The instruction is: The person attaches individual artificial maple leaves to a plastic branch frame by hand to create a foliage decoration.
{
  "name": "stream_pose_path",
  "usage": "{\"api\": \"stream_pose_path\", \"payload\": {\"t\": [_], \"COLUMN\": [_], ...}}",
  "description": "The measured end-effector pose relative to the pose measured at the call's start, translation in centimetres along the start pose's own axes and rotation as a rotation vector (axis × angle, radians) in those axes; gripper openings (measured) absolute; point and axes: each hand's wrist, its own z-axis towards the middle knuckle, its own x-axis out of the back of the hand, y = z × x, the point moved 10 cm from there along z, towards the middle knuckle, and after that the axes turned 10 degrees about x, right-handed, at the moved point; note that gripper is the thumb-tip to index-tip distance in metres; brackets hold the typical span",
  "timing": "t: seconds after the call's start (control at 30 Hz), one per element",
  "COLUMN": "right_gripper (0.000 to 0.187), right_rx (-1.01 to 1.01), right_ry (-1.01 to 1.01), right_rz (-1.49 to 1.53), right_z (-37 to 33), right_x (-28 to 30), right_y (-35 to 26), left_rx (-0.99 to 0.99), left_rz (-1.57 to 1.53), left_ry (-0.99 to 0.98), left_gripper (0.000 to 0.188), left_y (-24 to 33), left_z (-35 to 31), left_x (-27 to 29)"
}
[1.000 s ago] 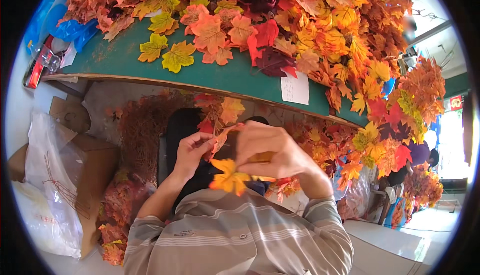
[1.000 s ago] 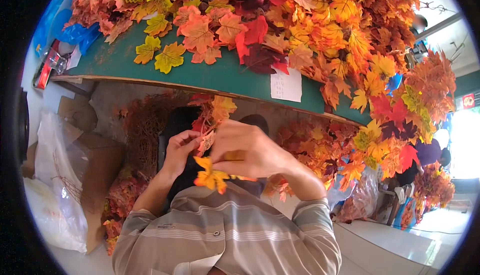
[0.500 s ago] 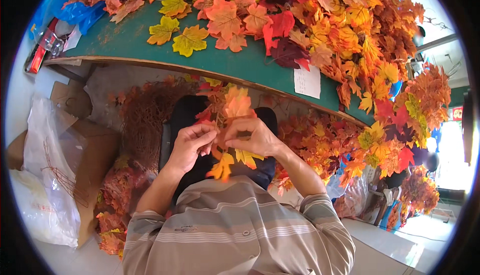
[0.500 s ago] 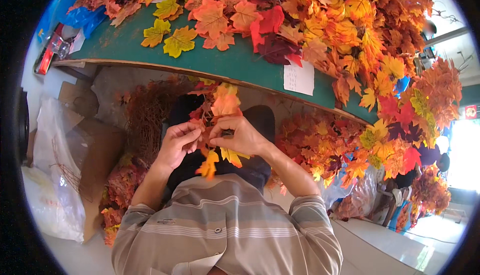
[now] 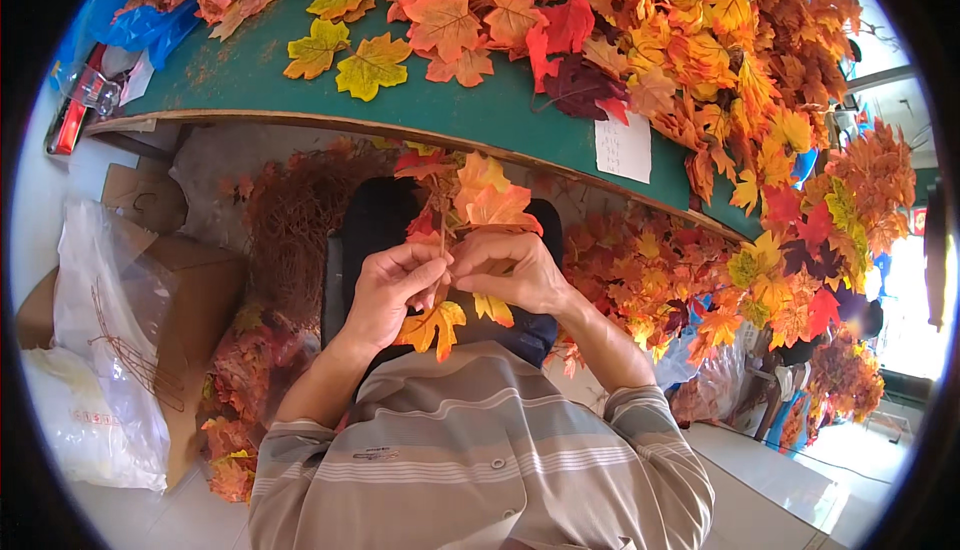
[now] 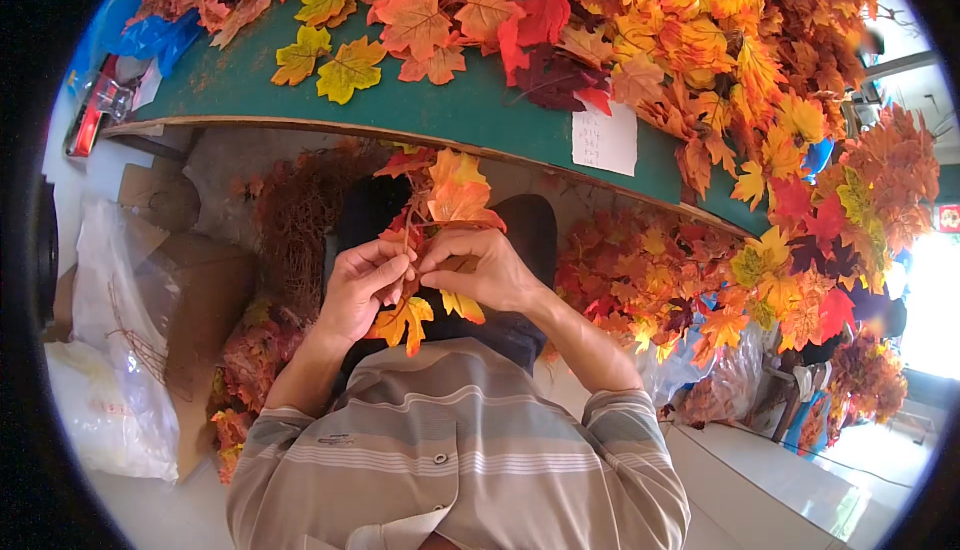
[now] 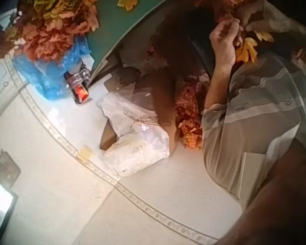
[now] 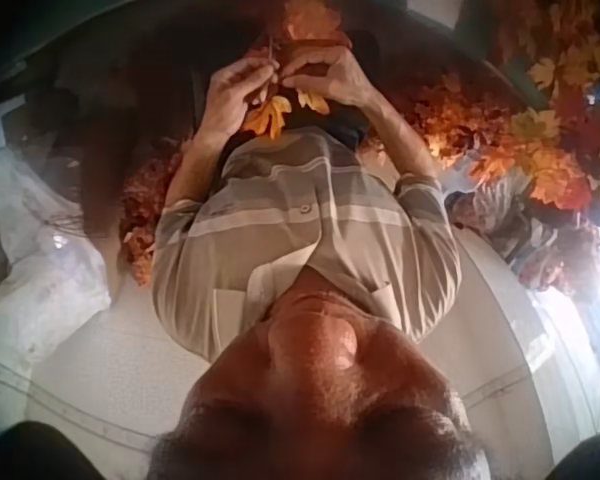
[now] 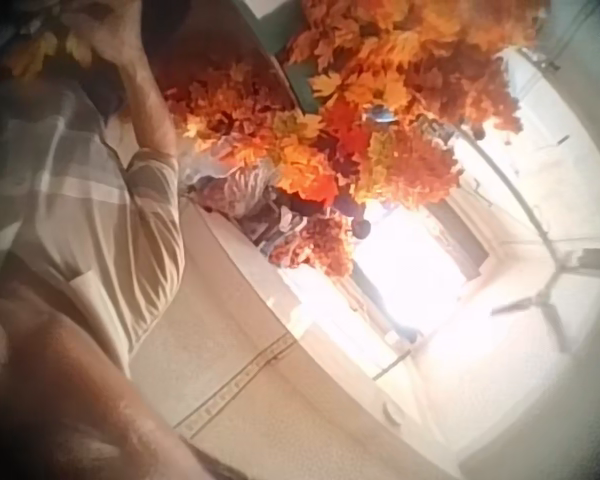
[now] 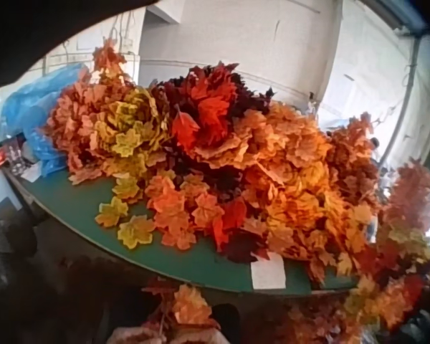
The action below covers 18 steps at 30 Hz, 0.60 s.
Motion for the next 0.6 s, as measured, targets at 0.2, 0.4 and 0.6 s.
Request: {"api": "stream_pose_path", "payload": {"t": [0.2,0.4,0.6], "right_gripper": [0.009,0.009,0.008], "right_rx": [-0.041,0.014,-0.084], "right_ry": [0.030,0.015,0.081], "right_rz": [0.048,-0.017,0.106], "right_z": [-0.4,-0.2,-0.6], "right_x": [0.1,0.0,-0.1], "right_y": [0.9,0.7,2.0], "left_rx": [-0.027,-0.011,0.005], "left_rz": [0.030,0.023,0.003], "left_ry": [0.012,0.003,-0.008], "left_gripper": [0.013,0.013,0.014], "left_y": [0.1,-0.2,-0.7], "left_z": [0.0,0.1,0.5], "left_x": [-0.2,-0.2,-0.2]}}
